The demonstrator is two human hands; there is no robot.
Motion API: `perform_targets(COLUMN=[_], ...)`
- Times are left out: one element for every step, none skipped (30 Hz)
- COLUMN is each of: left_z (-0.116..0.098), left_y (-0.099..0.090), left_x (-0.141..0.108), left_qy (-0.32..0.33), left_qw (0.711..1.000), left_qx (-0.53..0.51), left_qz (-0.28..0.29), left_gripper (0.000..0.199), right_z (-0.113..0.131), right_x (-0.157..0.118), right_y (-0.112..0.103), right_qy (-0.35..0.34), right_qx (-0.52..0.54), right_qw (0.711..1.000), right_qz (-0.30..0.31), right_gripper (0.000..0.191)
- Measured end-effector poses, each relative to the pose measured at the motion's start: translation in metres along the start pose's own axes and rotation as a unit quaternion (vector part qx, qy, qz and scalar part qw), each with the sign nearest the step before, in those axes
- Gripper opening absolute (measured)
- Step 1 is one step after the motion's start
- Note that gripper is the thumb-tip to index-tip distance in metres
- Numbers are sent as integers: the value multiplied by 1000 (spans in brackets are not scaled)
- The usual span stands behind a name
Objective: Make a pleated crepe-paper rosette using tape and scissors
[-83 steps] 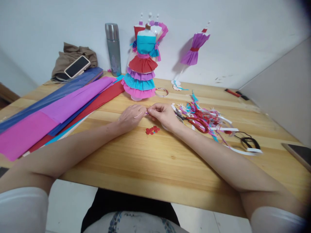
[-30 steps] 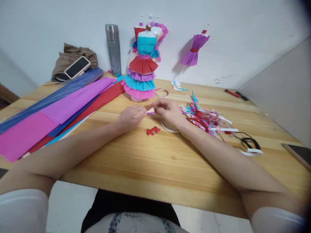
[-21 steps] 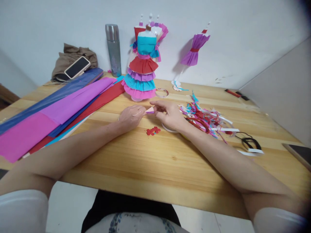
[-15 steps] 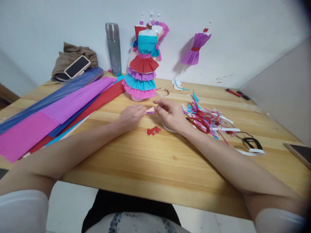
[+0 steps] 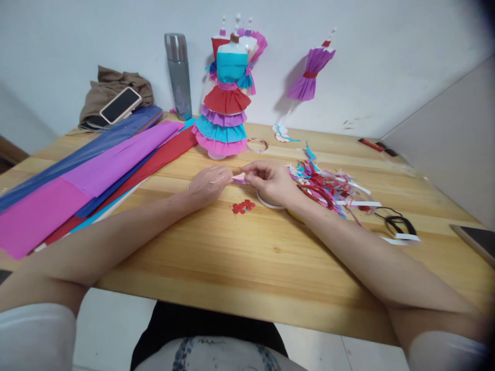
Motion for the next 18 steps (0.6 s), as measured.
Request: perform_targets(left_z=[0, -1, -1, -1, -1, -1, -2, -2, -2, -2, -2, -1, 0, 0, 1, 2, 2, 2], left_y=[1, 2, 3, 3, 3, 2, 2, 1, 1, 1, 1, 1, 2, 3, 4, 5, 6, 7], left_x=[0, 0, 0, 0, 1, 1, 1, 1, 1, 1, 1, 1, 0, 0, 0, -1, -1, -1], left_qy=[4, 10, 15, 14, 13, 13, 15, 16, 17, 17, 15, 13, 10, 9, 10, 12, 15, 17], left_qw=[1000, 1000, 999, 999, 999, 999, 999, 999, 1000, 1000, 1000, 1000, 1000, 1000, 1000, 999, 999, 999], left_qx=[2, 5, 7, 9, 8, 4, -1, -4, -5, -3, 1, 8, 14, 19, 22, 24, 25, 26], left_qz=[8, 19, 29, 32, 33, 31, 30, 27, 25, 23, 21, 20, 19, 19, 18, 18, 17, 15], left_gripper=[41, 42, 43, 43, 43, 43, 43, 42, 42, 43, 43, 43, 44, 45, 45, 46, 47, 47], right_z=[0, 1, 1, 0, 0, -1, -1, 0, 1, 3, 6, 9, 13, 16, 20, 22, 24, 25], right_x=[-1, -1, -2, -2, -2, -2, -2, -2, -1, -2, -2, -3, -5, -7, -9, -10, -12, -13], right_y=[1, 2, 3, 4, 4, 4, 3, 2, 1, -1, -3, -3, -3, -2, -1, 1, 2, 4], right_qy=[0, 0, 1, 3, 4, 5, 3, -1, -7, -17, -29, -45, -64, -85, -107, -128, -146, -159], right_qx=[-1, -1, 1, 3, 6, 8, 9, 7, 2, -8, -22, -41, -63, -86, -108, -129, -145, -157], right_qw=[1000, 1000, 1000, 1000, 1000, 1000, 1000, 1000, 1000, 1000, 999, 998, 996, 993, 988, 983, 978, 974], right_qz=[6, 12, 17, 22, 24, 22, 18, 12, 5, -1, -4, -3, 2, 10, 17, 23, 23, 20], right_gripper=[17, 16, 16, 15, 15, 15, 16, 17, 18, 19, 21, 23, 26, 29, 32, 34, 35, 34])
Point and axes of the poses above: each hand's wrist, its own x-axis towards the middle knuckle, its own y-axis out of the palm, z = x × y, the point moved 7 cm from there along x, towards the middle knuckle, and after that the axes turned 12 degrees about -z, right-handed, at the moved point
